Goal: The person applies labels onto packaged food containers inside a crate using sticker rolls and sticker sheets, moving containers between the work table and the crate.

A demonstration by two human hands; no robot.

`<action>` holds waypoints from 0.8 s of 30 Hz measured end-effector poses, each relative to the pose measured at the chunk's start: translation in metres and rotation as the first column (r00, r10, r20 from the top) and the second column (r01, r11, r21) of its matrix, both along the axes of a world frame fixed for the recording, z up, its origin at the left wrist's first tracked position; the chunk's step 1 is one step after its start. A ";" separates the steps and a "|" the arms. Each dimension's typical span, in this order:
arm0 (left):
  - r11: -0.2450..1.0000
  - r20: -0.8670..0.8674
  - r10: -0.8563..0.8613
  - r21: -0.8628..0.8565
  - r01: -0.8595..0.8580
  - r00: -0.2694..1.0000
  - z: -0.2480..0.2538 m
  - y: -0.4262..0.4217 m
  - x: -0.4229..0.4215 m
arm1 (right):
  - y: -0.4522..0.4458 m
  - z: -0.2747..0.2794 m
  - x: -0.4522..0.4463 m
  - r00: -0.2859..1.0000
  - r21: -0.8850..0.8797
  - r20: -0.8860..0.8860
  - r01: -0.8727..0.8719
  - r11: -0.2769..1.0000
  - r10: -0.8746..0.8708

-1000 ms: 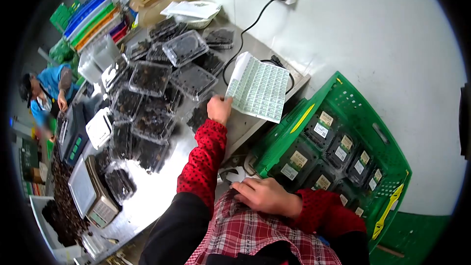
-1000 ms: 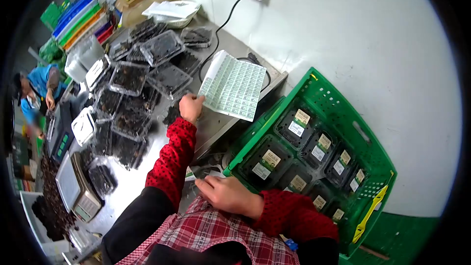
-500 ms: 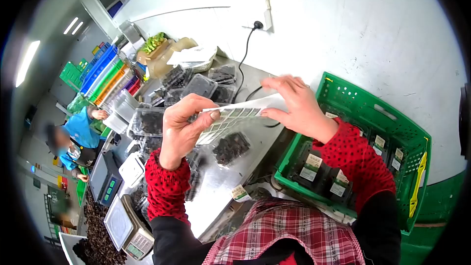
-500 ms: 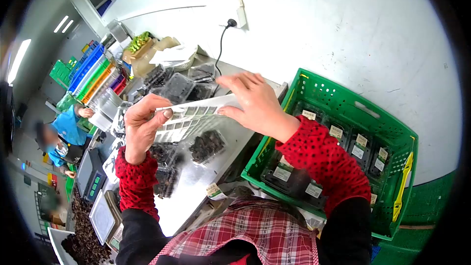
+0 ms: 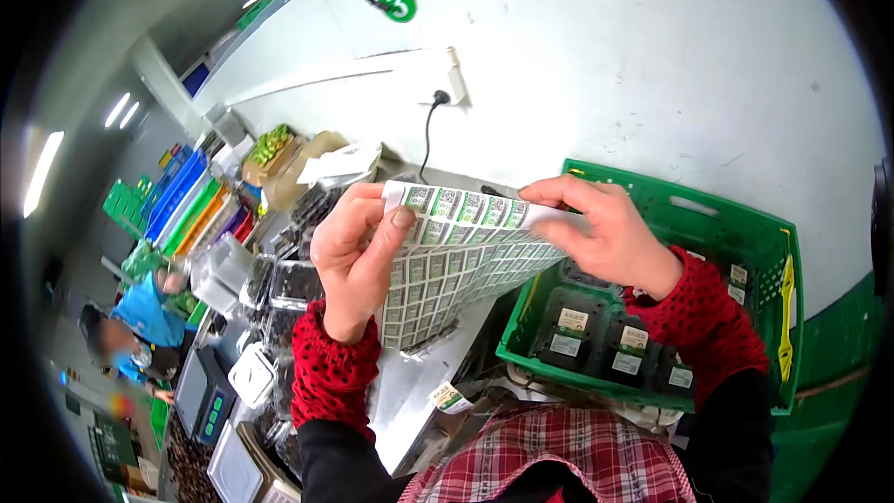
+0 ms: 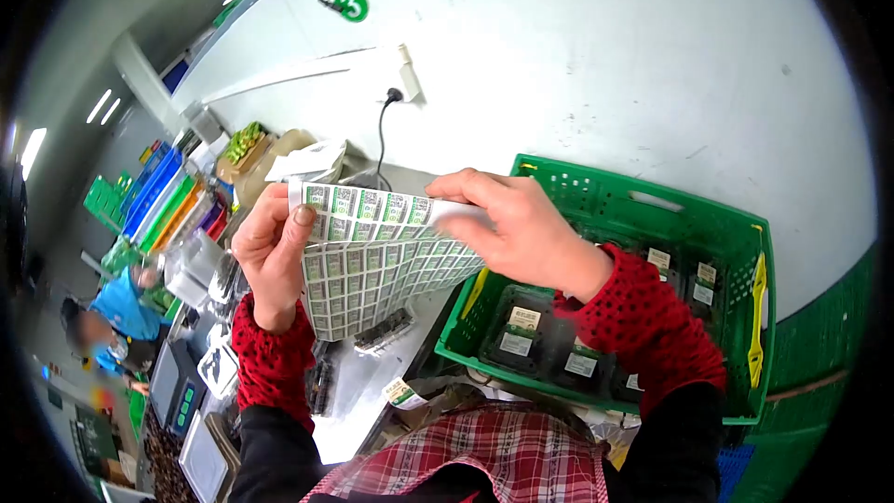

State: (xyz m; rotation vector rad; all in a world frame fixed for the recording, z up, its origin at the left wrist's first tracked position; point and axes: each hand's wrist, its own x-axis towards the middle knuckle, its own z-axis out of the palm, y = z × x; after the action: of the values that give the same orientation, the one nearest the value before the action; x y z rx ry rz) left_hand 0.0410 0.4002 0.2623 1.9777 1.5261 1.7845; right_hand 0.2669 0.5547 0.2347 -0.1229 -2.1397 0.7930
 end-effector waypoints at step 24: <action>0.998 -0.376 -0.029 0.043 0.049 0.926 0.015 0.073 0.072 | 0.018 0.014 0.034 0.944 -0.070 -0.253 0.198 0.978 -0.210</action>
State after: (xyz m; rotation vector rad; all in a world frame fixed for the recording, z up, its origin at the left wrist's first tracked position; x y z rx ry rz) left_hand 0.1132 0.4734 0.2775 2.4697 1.5288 1.5047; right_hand 0.3007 0.5724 0.2488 -0.2461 -1.8293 0.6931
